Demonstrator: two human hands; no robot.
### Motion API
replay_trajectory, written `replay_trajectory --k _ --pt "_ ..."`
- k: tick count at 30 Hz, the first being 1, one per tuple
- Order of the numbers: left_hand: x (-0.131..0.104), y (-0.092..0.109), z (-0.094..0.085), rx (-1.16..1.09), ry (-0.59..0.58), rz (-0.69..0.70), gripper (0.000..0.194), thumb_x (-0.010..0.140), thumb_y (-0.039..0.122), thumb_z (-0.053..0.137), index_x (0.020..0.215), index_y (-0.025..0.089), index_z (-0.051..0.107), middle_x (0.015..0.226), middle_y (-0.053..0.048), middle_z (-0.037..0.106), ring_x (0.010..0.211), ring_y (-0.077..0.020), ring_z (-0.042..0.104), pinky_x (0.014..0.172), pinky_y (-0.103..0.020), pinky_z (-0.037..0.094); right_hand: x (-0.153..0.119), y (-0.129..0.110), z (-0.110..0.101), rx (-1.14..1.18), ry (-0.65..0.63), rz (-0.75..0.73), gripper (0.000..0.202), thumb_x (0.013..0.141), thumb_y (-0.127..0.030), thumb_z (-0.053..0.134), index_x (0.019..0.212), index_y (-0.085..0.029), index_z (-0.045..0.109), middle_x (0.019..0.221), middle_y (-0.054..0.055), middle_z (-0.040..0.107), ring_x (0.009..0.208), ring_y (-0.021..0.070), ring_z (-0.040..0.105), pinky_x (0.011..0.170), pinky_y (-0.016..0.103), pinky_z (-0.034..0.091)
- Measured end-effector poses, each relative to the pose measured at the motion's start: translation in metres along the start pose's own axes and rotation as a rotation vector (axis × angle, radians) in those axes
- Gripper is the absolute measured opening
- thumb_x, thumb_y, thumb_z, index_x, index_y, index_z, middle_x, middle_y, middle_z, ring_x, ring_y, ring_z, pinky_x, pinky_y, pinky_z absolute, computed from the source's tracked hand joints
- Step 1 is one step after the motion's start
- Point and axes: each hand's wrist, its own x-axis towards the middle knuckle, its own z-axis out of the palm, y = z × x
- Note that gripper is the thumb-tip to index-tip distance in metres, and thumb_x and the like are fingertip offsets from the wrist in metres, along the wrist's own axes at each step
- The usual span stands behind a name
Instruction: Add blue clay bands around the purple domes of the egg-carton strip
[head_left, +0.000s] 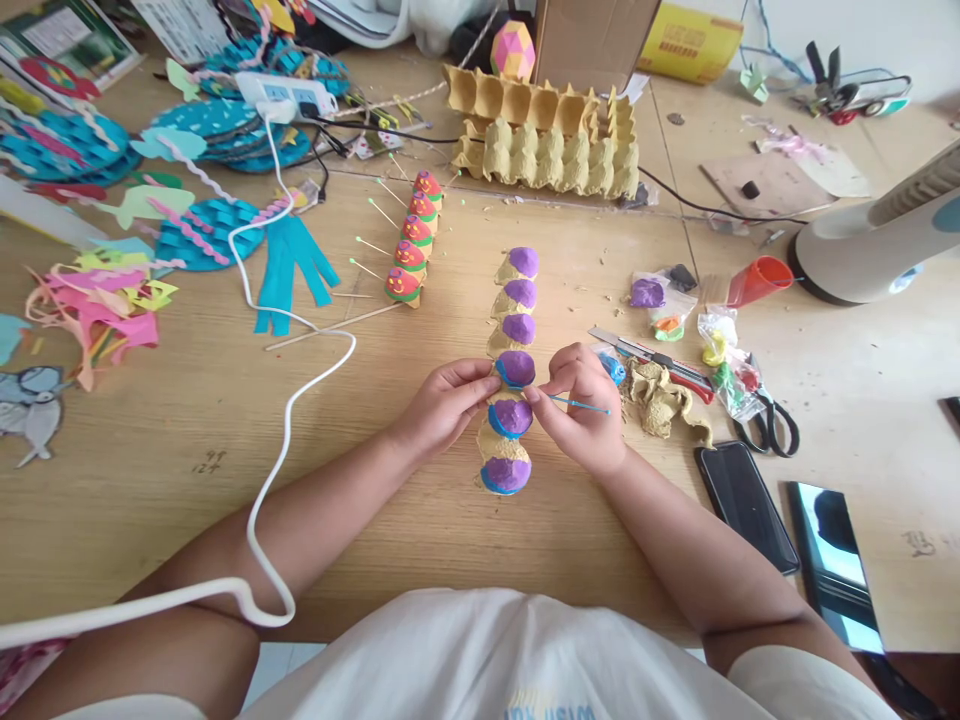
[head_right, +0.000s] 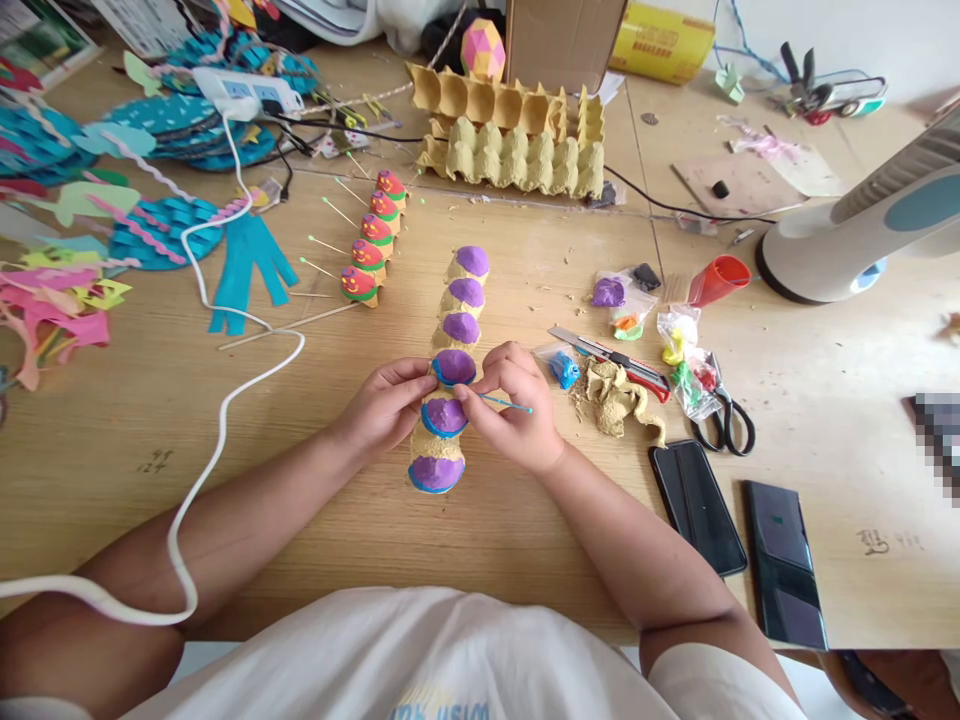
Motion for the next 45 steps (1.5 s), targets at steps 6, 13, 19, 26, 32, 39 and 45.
replay_trajectory --k 6,13,19,26,32,39,45 --pt "0.002 -0.001 0.000 0.023 0.001 0.017 0.013 0.073 0.024 0.085 0.084 0.019 0.081 0.087 -0.004 0.080 0.083 -0.0162 0.073 0.080 -0.027 0.056 0.001 0.003 -0.004 0.053 0.039 0.083 0.021 0.088 -0.020 0.072 0.075 -0.024 0.057 0.077 -0.001 0.055 0.074 0.0170 0.055 0.071 0.037 0.045" --pt "0.001 -0.002 -0.003 0.109 -0.021 0.022 0.012 0.074 0.026 0.083 0.083 0.019 0.081 0.081 -0.002 0.077 0.078 -0.0137 0.068 0.073 -0.024 0.052 0.005 0.002 -0.004 0.073 -0.093 0.111 0.020 0.086 -0.019 0.075 0.074 -0.023 0.059 0.081 0.001 0.054 0.080 0.0177 0.057 0.074 0.036 0.048" --pt "0.000 0.003 -0.006 0.302 -0.013 0.029 0.013 0.080 0.029 0.077 0.084 0.017 0.080 0.074 -0.001 0.071 0.072 -0.0134 0.063 0.070 -0.025 0.048 0.006 0.005 -0.006 0.068 -0.146 0.141 0.019 0.086 -0.021 0.076 0.074 -0.022 0.061 0.083 0.002 0.055 0.083 0.0193 0.059 0.078 0.039 0.050" --pt "-0.001 0.002 -0.008 0.397 -0.020 0.031 0.020 0.082 0.034 0.073 0.088 0.016 0.081 0.080 -0.005 0.073 0.075 -0.0157 0.064 0.066 -0.026 0.047 0.006 0.007 -0.006 0.062 -0.176 0.126 0.018 0.086 -0.022 0.075 0.074 -0.023 0.062 0.084 0.003 0.058 0.084 0.0195 0.059 0.077 0.038 0.051" --pt "0.000 -0.003 -0.014 0.440 -0.064 0.061 0.019 0.084 0.034 0.071 0.087 0.017 0.081 0.081 -0.004 0.072 0.079 -0.0164 0.064 0.069 -0.027 0.050 0.006 0.008 -0.004 0.027 -0.161 0.094 0.018 0.086 -0.020 0.075 0.075 -0.023 0.062 0.082 0.001 0.057 0.082 0.0181 0.059 0.076 0.036 0.050" --pt "-0.001 -0.002 -0.013 0.446 -0.042 0.057 0.020 0.083 0.035 0.072 0.087 0.018 0.081 0.082 -0.004 0.072 0.080 -0.0169 0.064 0.069 -0.028 0.050 0.005 0.008 -0.004 -0.056 -0.157 0.046 0.019 0.087 -0.020 0.073 0.074 -0.023 0.060 0.083 0.002 0.058 0.081 0.0191 0.058 0.073 0.037 0.049" --pt "-0.001 -0.002 -0.012 0.432 -0.045 0.040 0.020 0.084 0.035 0.072 0.089 0.019 0.082 0.086 -0.005 0.074 0.081 -0.0168 0.065 0.069 -0.027 0.050 0.005 0.008 -0.003 -0.056 -0.145 0.035 0.019 0.087 -0.019 0.073 0.074 -0.023 0.059 0.082 0.002 0.058 0.082 0.0194 0.059 0.074 0.038 0.050"
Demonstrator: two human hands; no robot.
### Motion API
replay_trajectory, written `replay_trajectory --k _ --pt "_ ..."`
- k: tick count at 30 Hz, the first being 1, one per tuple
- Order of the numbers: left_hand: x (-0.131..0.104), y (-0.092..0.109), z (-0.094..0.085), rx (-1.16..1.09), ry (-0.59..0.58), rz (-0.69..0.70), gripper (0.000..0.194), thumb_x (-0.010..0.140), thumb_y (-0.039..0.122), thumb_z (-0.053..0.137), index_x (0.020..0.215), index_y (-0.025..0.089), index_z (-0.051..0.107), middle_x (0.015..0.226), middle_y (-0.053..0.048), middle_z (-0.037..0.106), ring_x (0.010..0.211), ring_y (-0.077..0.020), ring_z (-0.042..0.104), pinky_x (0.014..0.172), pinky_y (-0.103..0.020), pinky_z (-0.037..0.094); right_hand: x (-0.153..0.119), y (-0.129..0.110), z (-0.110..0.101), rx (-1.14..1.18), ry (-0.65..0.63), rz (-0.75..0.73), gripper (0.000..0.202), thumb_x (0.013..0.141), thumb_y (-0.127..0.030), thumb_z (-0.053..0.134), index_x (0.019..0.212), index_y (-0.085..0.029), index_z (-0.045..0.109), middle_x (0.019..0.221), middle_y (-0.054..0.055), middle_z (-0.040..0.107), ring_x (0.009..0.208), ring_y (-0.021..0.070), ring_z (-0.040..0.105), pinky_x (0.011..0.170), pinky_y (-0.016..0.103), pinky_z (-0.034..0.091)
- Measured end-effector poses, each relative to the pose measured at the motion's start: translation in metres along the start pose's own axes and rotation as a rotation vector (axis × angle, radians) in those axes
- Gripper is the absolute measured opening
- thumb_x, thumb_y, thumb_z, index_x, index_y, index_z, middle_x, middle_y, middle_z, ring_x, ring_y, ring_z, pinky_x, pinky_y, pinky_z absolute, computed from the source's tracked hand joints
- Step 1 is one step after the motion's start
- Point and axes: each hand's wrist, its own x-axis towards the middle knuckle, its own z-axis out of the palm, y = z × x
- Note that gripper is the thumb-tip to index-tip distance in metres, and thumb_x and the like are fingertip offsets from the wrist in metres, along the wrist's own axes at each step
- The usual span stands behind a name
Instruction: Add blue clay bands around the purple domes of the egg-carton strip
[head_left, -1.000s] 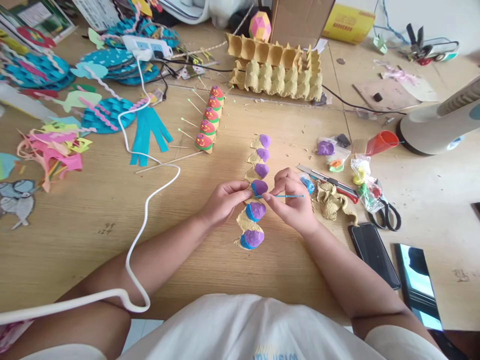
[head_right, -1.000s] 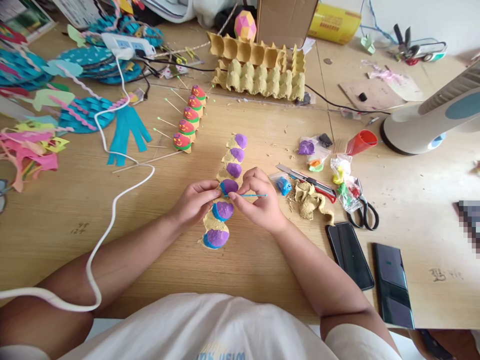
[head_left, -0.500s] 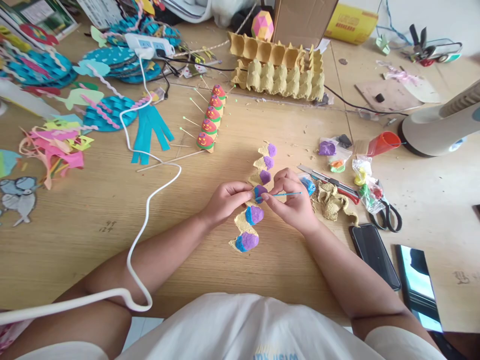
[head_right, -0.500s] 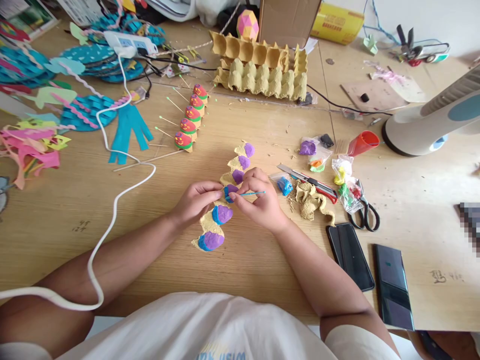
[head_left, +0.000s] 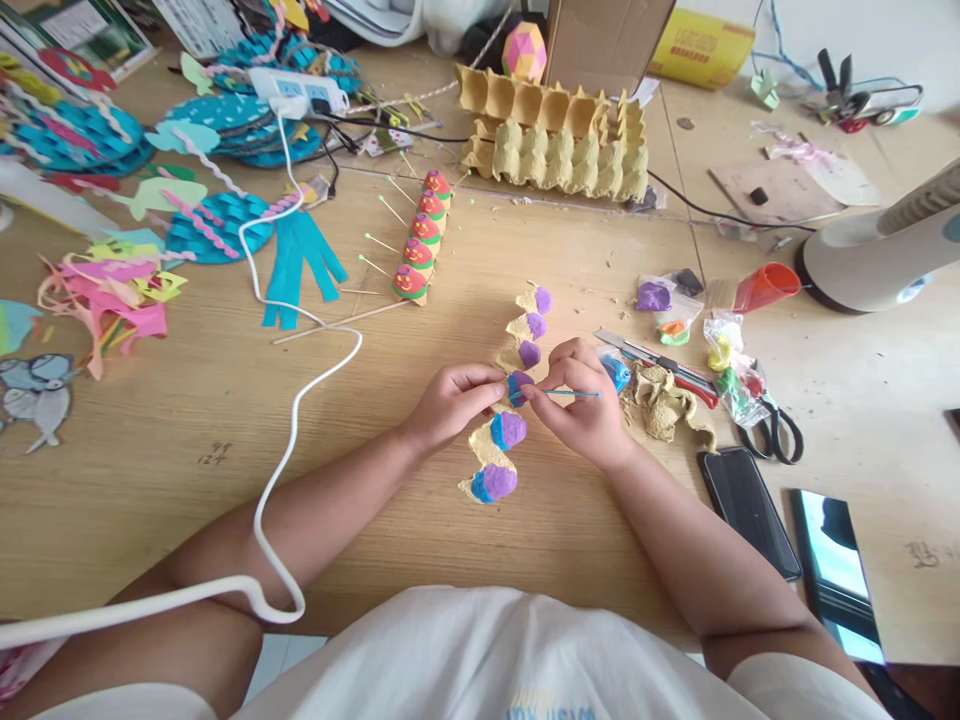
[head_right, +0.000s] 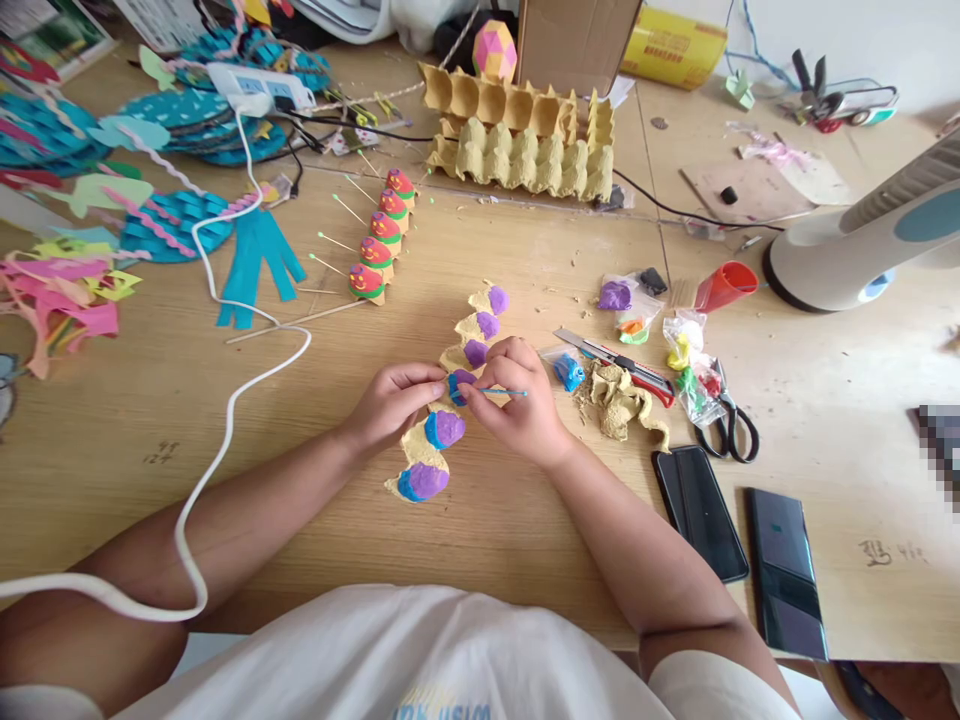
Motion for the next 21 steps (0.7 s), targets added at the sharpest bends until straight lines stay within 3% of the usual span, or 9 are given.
replay_trajectory --k 7,12,21 --pt "0.002 -0.002 0.001 -0.037 0.055 -0.009 0.019 0.082 0.036 0.076 0.088 0.018 0.081 0.080 -0.004 0.073 0.075 -0.0149 0.064 0.064 -0.025 0.047 -0.001 0.000 -0.002 0.147 -0.018 0.034 0.019 0.086 -0.019 0.073 0.074 -0.023 0.059 0.082 0.002 0.057 0.083 0.0193 0.060 0.076 0.038 0.052" --pt "-0.001 0.007 0.003 -0.057 0.046 -0.049 0.017 0.082 0.033 0.074 0.086 0.018 0.081 0.076 -0.002 0.072 0.064 -0.0109 0.058 0.056 -0.023 0.043 -0.001 0.001 -0.003 0.104 -0.073 0.016 0.019 0.086 -0.021 0.074 0.073 -0.023 0.061 0.083 0.003 0.058 0.084 0.0198 0.061 0.076 0.038 0.053" --pt "-0.001 0.006 0.002 0.003 0.032 -0.009 0.019 0.082 0.034 0.072 0.084 0.017 0.081 0.075 -0.003 0.070 0.068 -0.0135 0.059 0.061 -0.026 0.044 -0.001 0.003 0.000 0.031 -0.037 0.046 0.018 0.087 -0.025 0.074 0.074 -0.024 0.061 0.083 0.003 0.059 0.083 0.0204 0.060 0.076 0.040 0.053"
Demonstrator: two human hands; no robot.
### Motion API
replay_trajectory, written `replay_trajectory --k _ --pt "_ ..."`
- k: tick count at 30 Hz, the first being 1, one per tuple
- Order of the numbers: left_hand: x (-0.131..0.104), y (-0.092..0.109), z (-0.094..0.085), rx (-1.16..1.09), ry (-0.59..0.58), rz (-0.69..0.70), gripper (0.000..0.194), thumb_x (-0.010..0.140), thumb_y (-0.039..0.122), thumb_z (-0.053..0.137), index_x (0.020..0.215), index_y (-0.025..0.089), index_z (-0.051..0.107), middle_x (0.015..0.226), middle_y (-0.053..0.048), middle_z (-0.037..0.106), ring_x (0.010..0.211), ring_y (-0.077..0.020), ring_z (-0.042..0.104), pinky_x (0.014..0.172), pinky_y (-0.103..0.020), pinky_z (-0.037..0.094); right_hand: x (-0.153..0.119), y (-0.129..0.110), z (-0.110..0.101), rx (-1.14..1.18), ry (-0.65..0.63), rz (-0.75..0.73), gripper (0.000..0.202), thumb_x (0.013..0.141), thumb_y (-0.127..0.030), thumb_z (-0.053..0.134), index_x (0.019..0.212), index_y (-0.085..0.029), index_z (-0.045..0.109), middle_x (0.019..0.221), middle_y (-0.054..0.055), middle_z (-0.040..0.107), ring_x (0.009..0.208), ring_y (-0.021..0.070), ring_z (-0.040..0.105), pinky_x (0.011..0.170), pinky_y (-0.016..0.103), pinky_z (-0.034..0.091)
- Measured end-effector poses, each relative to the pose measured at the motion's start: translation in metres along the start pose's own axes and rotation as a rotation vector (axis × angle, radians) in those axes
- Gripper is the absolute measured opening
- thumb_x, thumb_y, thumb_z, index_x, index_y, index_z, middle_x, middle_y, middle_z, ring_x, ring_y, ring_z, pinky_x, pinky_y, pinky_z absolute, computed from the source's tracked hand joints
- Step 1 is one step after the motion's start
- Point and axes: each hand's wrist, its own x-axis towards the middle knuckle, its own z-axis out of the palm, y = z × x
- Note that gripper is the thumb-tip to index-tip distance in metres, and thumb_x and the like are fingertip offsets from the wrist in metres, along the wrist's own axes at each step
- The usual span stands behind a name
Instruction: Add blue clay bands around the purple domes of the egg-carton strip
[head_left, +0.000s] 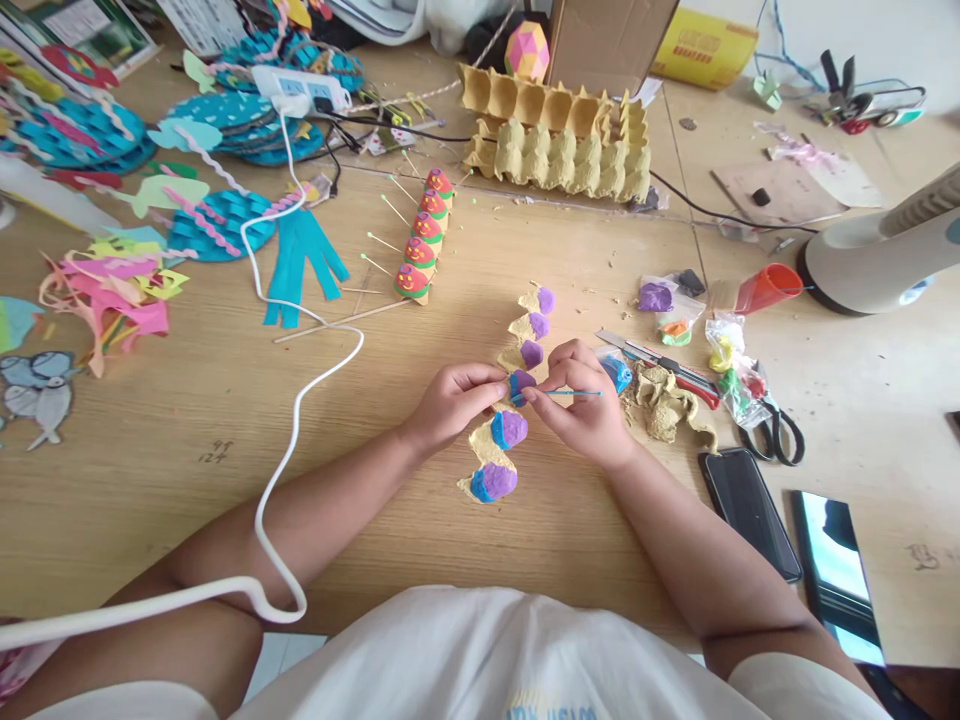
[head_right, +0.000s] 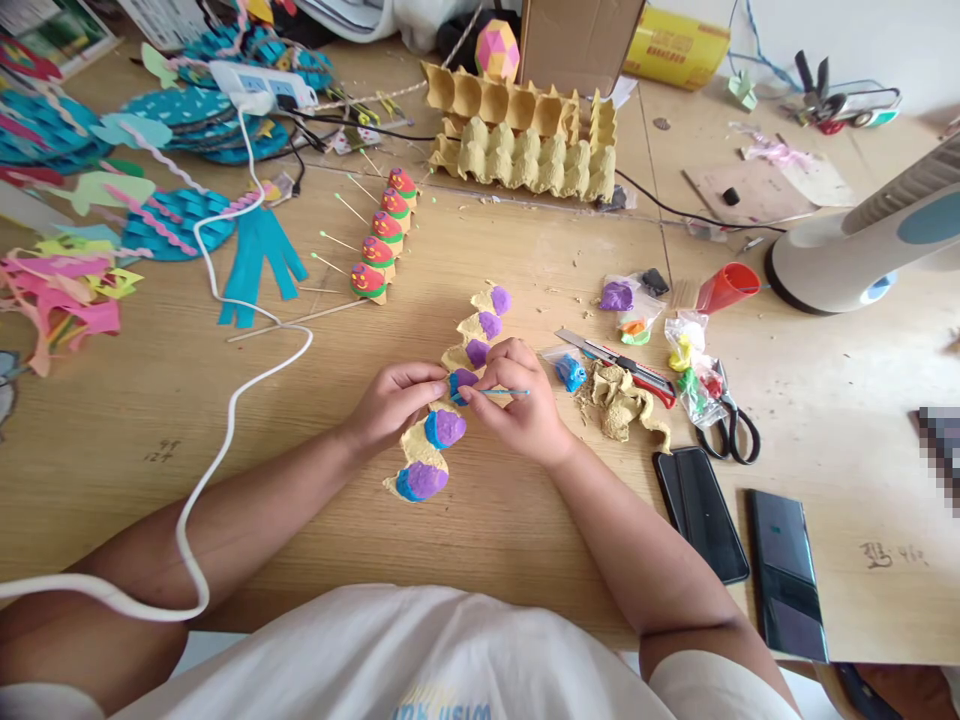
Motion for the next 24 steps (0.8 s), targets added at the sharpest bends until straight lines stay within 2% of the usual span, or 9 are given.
replay_trajectory --k 9,17,24 --pt "0.0015 -0.0058 -0.0012 -0.010 -0.006 0.008 0.024 0.082 0.039 0.076 0.090 0.018 0.082 0.083 -0.005 0.074 0.078 -0.0169 0.065 0.067 -0.028 0.048 0.0002 -0.0025 -0.0009 0.079 0.002 -0.017 0.020 0.087 -0.026 0.074 0.073 -0.024 0.060 0.081 0.002 0.059 0.082 0.0197 0.060 0.075 0.039 0.053" --pt "0.0001 -0.0055 -0.0021 0.012 -0.025 0.013 0.022 0.085 0.037 0.073 0.092 0.018 0.081 0.085 -0.005 0.074 0.080 -0.0168 0.065 0.068 -0.027 0.049 -0.0019 -0.0006 0.0041 -0.035 0.071 -0.015 0.017 0.087 -0.025 0.075 0.075 -0.024 0.062 0.083 0.002 0.059 0.080 0.0192 0.060 0.074 0.039 0.052" --pt "-0.0010 -0.0035 -0.0014 0.072 -0.040 0.053 0.023 0.086 0.038 0.071 0.091 0.018 0.082 0.082 -0.005 0.073 0.080 -0.0175 0.064 0.069 -0.027 0.049 -0.0029 -0.0017 0.0061 -0.025 0.108 0.012 0.019 0.088 -0.023 0.073 0.074 -0.024 0.060 0.082 0.002 0.058 0.080 0.0181 0.059 0.074 0.037 0.051"
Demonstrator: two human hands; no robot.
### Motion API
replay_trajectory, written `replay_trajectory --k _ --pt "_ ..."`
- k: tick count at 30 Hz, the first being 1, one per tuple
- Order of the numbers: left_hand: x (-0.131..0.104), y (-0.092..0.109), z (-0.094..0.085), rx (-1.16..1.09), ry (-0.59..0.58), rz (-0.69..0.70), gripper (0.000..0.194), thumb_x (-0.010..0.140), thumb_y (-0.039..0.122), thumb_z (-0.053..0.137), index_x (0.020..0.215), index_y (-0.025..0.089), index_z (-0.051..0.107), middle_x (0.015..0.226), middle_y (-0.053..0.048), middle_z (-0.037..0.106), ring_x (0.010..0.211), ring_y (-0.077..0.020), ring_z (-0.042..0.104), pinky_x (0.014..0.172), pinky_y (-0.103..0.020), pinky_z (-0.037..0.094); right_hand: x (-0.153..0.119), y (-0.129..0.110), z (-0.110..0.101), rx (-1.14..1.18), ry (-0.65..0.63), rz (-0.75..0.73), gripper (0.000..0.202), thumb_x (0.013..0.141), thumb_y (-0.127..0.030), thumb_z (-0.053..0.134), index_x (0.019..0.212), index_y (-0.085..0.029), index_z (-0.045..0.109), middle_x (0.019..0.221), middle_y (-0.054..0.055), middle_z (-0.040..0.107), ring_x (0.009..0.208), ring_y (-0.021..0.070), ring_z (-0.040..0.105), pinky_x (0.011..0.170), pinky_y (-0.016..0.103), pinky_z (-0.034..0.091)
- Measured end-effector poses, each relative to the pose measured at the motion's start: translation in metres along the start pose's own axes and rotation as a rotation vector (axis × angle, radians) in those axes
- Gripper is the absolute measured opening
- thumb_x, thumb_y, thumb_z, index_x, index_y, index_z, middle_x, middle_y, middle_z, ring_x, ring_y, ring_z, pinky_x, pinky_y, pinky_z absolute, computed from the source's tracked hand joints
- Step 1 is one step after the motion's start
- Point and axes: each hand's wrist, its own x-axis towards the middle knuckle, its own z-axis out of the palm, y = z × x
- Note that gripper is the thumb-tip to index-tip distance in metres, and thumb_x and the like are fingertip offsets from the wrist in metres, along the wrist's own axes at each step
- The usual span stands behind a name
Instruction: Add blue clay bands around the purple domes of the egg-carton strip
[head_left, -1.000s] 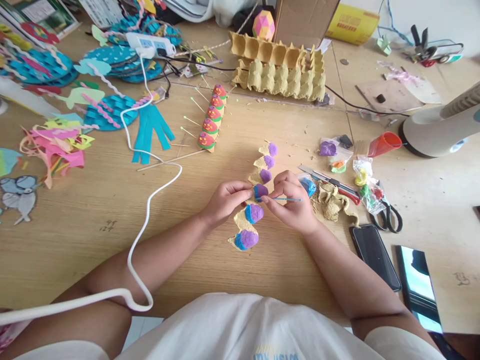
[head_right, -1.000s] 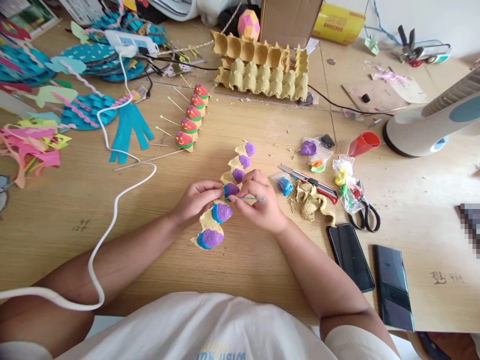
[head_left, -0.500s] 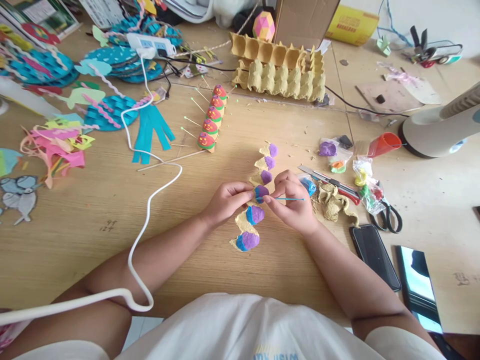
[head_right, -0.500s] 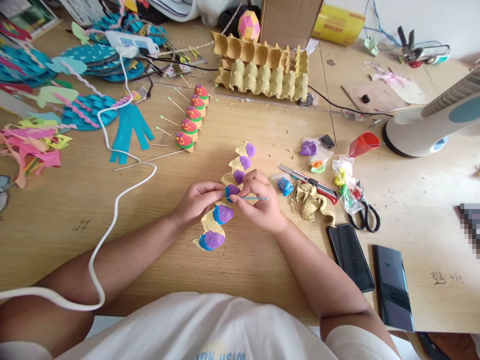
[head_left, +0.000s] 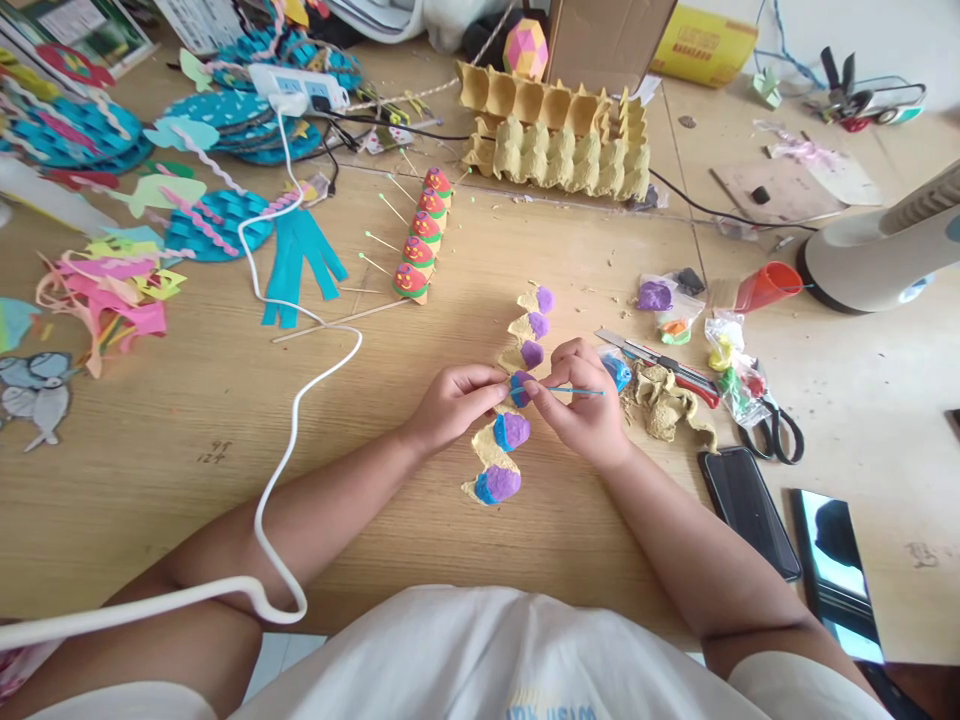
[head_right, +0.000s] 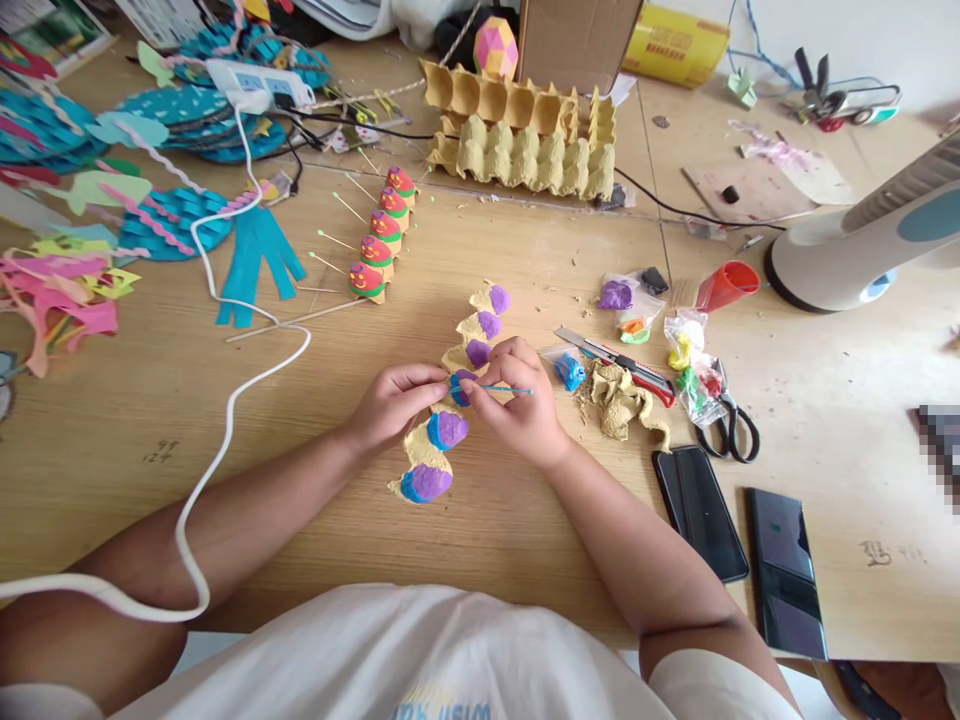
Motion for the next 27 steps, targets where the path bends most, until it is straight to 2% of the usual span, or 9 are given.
replay_trajectory --k 10,21,27 --pt "0.000 0.000 0.000 0.047 0.007 0.035 0.023 0.086 0.038 0.071 0.090 0.018 0.082 0.083 -0.004 0.074 0.078 -0.0167 0.064 0.072 -0.028 0.050 0.001 -0.002 0.002 0.027 0.024 0.032 0.021 0.087 -0.021 0.074 0.073 -0.023 0.058 0.080 0.001 0.056 0.081 0.0187 0.058 0.076 0.038 0.050" --pt "-0.002 0.009 0.002 0.147 0.027 0.040 0.022 0.085 0.035 0.068 0.087 0.017 0.081 0.081 -0.004 0.074 0.076 -0.0170 0.065 0.071 -0.028 0.050 -0.001 0.005 0.005 0.163 0.024 0.219 0.026 0.088 -0.032 0.073 0.072 -0.023 0.055 0.079 0.000 0.057 0.081 0.0178 0.059 0.080 0.037 0.050" --pt "-0.003 0.010 0.003 0.180 0.011 0.076 0.020 0.086 0.032 0.067 0.086 0.017 0.080 0.082 -0.003 0.074 0.079 -0.0167 0.064 0.074 -0.027 0.049 -0.002 0.005 0.006 0.213 0.028 0.297 0.026 0.086 -0.029 0.075 0.070 -0.022 0.056 0.079 -0.001 0.056 0.079 0.0157 0.058 0.078 0.034 0.048"
